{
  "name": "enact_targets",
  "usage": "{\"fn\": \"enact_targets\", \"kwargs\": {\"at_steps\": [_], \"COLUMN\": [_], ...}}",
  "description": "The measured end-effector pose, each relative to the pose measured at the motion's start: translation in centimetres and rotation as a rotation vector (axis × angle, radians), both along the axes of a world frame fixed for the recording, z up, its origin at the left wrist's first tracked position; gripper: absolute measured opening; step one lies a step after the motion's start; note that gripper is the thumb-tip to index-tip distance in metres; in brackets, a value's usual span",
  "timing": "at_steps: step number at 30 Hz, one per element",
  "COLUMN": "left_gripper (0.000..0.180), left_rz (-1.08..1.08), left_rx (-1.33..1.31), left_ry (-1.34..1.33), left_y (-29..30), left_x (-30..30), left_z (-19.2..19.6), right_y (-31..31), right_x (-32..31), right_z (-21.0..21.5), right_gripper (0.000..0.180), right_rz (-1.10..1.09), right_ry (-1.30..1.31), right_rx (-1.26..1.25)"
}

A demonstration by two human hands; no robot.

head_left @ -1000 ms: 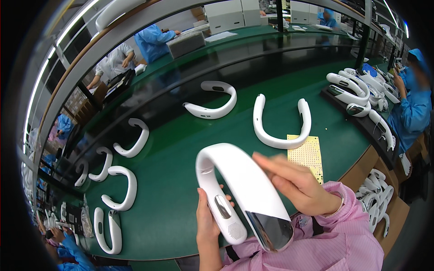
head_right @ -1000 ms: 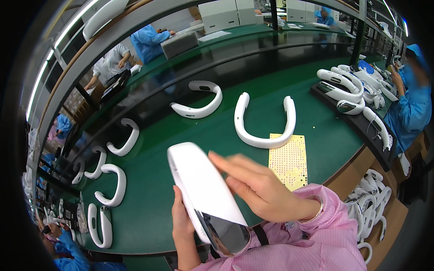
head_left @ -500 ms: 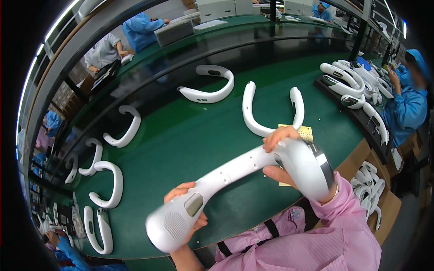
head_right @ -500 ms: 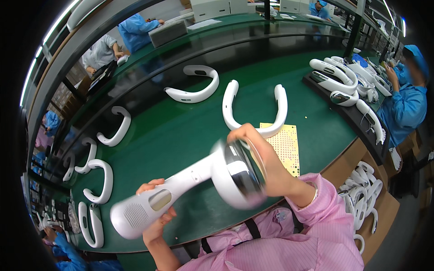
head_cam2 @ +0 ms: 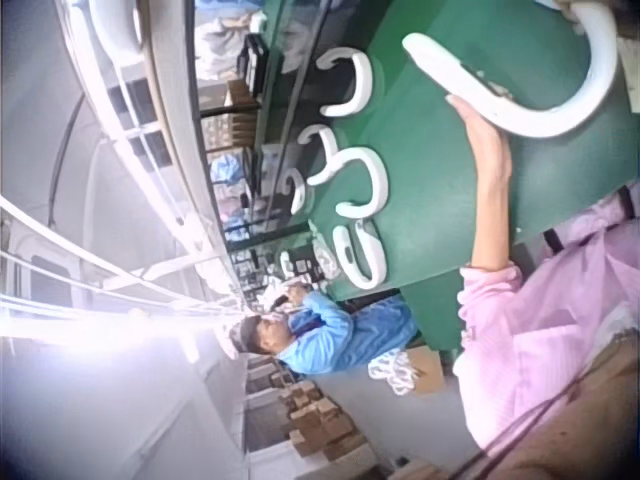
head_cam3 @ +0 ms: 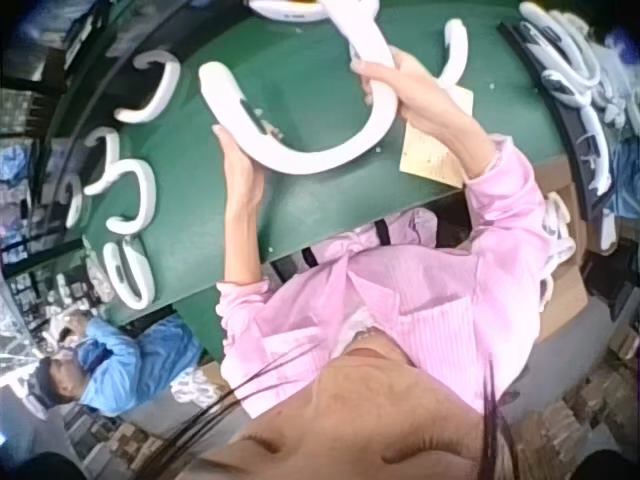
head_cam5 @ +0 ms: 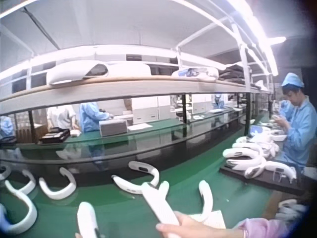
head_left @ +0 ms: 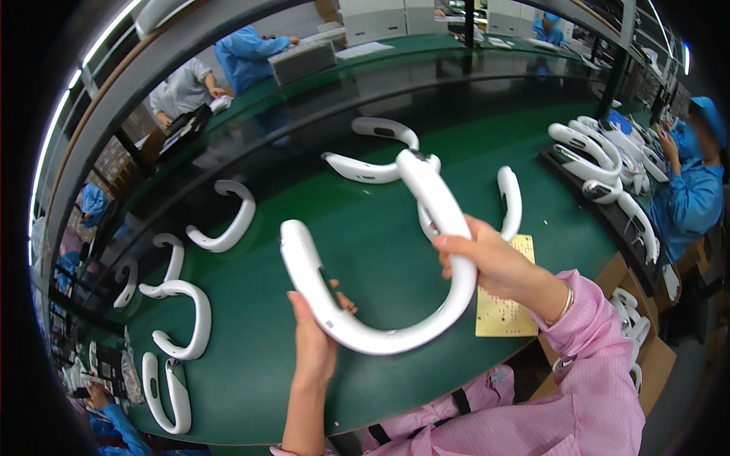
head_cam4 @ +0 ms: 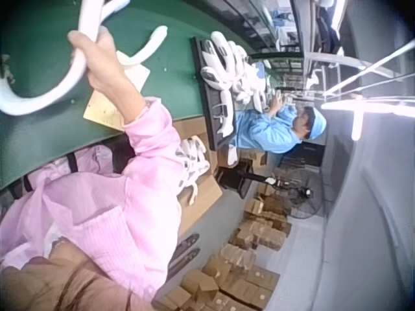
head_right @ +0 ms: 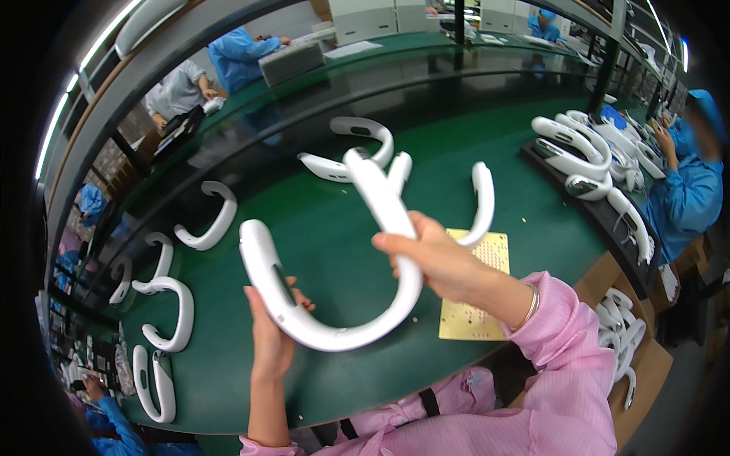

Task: Inspecting, cleaning, and organizing neck massager devices on a factory assembly line.

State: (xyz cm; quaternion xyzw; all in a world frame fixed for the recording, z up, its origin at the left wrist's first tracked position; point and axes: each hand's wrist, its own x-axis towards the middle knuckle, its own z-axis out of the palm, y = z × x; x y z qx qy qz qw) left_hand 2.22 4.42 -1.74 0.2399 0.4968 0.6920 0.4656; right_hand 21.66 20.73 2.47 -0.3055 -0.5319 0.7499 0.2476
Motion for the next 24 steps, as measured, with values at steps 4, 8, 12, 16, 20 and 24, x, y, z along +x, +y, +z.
{"fn": "enact_targets", "kwargs": {"at_steps": [4,8,12,16,20,24], "left_gripper": [0.057,0.034,0.026,0.024,0.022,0.021], "left_rz": [-0.064,-0.138,-0.173,-0.187,-0.210,-0.079], "left_rx": [-0.096,-0.171,-0.212,-0.217,-0.153,-0.078], "left_ry": [0.152,0.167,0.197,0.184,0.163,0.401], "left_y": [1.0,1.1,1.2,1.1,1.3,0.6], "left_x": [-1.1,-1.3,-1.5,-1.6,-1.8,-1.9], "left_z": [-2.6,-4.6,-4.5,-4.7,-5.5,-5.1], "right_y": [9.1,21.7,31.0,27.1,25.8,22.8], "right_x": [-2.5,-4.1,-4.8,-9.6,-11.4,-11.0], "right_z": [-0.6,-1.8,-6.9,-8.6,-5.9,-5.7], "right_gripper": [0.021,0.037,0.047,0.045,0.049,0.031], "right_rz": [-0.209,-0.565,-0.460,-0.165,0.466,0.333], "right_ry": [0.157,0.361,-0.136,-0.643,-0.918,-0.787], "right_rx": [-0.153,-0.231,-0.160,1.324,0.926,1.333]}}
